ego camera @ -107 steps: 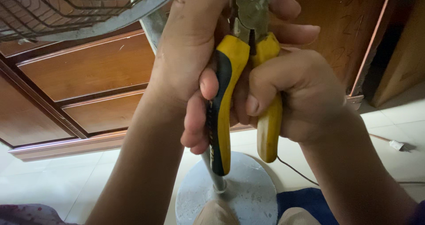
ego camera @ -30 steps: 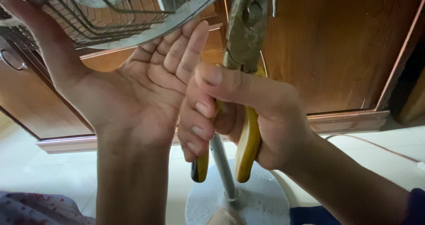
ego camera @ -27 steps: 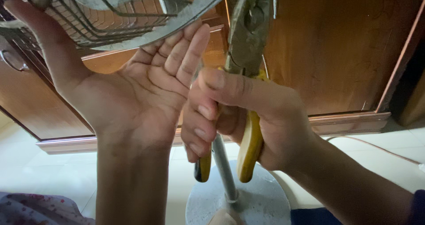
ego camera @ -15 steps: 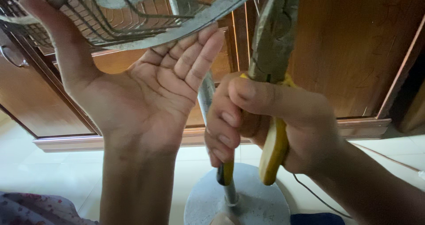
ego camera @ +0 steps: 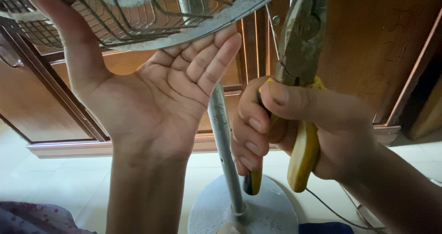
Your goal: The person uses pliers to bend and adjust the metal wire cage of a standing fan. They repeatedly grip and bend sections of the cage to reshape it, working around the circumference of the fan.
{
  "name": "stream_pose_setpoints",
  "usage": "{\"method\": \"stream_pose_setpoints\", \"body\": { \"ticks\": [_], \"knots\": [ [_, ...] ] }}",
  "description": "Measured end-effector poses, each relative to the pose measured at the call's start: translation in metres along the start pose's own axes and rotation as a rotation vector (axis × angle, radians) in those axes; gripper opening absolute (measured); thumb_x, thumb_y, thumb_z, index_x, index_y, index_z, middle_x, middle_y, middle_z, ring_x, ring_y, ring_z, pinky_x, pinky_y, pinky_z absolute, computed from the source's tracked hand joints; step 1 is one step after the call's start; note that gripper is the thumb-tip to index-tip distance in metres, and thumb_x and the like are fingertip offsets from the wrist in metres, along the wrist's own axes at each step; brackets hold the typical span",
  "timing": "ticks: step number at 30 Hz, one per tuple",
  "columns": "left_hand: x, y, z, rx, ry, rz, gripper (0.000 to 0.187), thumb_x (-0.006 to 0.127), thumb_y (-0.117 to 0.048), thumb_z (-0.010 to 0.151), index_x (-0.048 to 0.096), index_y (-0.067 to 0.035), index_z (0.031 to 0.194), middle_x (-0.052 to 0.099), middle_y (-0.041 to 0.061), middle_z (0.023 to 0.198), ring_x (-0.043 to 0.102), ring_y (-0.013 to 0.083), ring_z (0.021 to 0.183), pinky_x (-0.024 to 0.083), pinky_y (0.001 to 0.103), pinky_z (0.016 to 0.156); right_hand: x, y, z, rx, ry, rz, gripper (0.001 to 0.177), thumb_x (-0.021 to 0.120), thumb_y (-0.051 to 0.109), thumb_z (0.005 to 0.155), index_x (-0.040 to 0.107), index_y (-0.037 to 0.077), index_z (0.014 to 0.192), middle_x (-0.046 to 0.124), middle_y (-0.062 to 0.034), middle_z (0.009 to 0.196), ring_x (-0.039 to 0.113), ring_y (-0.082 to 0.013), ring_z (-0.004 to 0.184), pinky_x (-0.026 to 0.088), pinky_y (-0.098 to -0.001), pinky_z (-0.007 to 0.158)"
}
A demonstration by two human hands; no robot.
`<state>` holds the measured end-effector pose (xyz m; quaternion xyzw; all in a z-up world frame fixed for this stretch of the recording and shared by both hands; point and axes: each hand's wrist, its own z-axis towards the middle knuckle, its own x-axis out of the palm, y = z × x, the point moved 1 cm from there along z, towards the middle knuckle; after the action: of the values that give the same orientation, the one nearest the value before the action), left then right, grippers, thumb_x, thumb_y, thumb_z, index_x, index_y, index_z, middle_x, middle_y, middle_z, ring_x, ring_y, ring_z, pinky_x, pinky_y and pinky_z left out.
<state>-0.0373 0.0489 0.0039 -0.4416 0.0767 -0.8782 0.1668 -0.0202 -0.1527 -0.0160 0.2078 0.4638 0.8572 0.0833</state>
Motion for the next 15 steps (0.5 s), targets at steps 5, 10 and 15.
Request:
{"method": "stream_pose_setpoints", "body": {
  "ticks": [5, 10, 15],
  "knots": [
    [-0.002, -0.008, -0.003, -0.118, 0.055, -0.021, 0.116, 0.054, -0.069, 0.098, 0.008, 0.022, 0.153, 0.038, 0.049, 0.148, 0.057, 0.0595, 0.13, 0.053, 0.062, 0.114, -0.002, -0.005, 0.008, -0.065, 0.127, -0.037, 0.031, 0.058, 0.029, 0.105, 0.059, 0.002, 0.091, 0.06, -0.0153, 0.081, 0.063, -0.0296, 0.078, 0.055, -0.0469, 0.078],
    [-0.008, -0.025, -0.01, -0.003, 0.235, 0.76, 0.128, 0.07, -0.072, 0.09, 0.005, 0.011, 0.163, 0.035, 0.036, 0.159, 0.05, 0.0439, 0.141, 0.047, 0.054, 0.13, -0.008, -0.015, 0.022, -0.124, 0.062, -0.121, 0.032, 0.063, 0.028, 0.104, 0.06, 0.0, 0.089, 0.059, -0.0148, 0.08, 0.063, -0.0285, 0.081, 0.053, -0.045, 0.078],
    [0.002, -0.04, -0.008, -0.148, 0.103, 0.389, 0.112, 0.06, -0.065, 0.096, 0.01, 0.003, 0.17, 0.04, 0.031, 0.152, 0.054, 0.0419, 0.133, 0.049, 0.052, 0.117, -0.009, -0.025, 0.047, -0.252, 0.123, -0.158, 0.036, 0.067, 0.027, 0.108, 0.06, 0.002, 0.083, 0.058, -0.011, 0.071, 0.06, -0.0226, 0.068, 0.051, -0.0387, 0.07]
  ]
}}
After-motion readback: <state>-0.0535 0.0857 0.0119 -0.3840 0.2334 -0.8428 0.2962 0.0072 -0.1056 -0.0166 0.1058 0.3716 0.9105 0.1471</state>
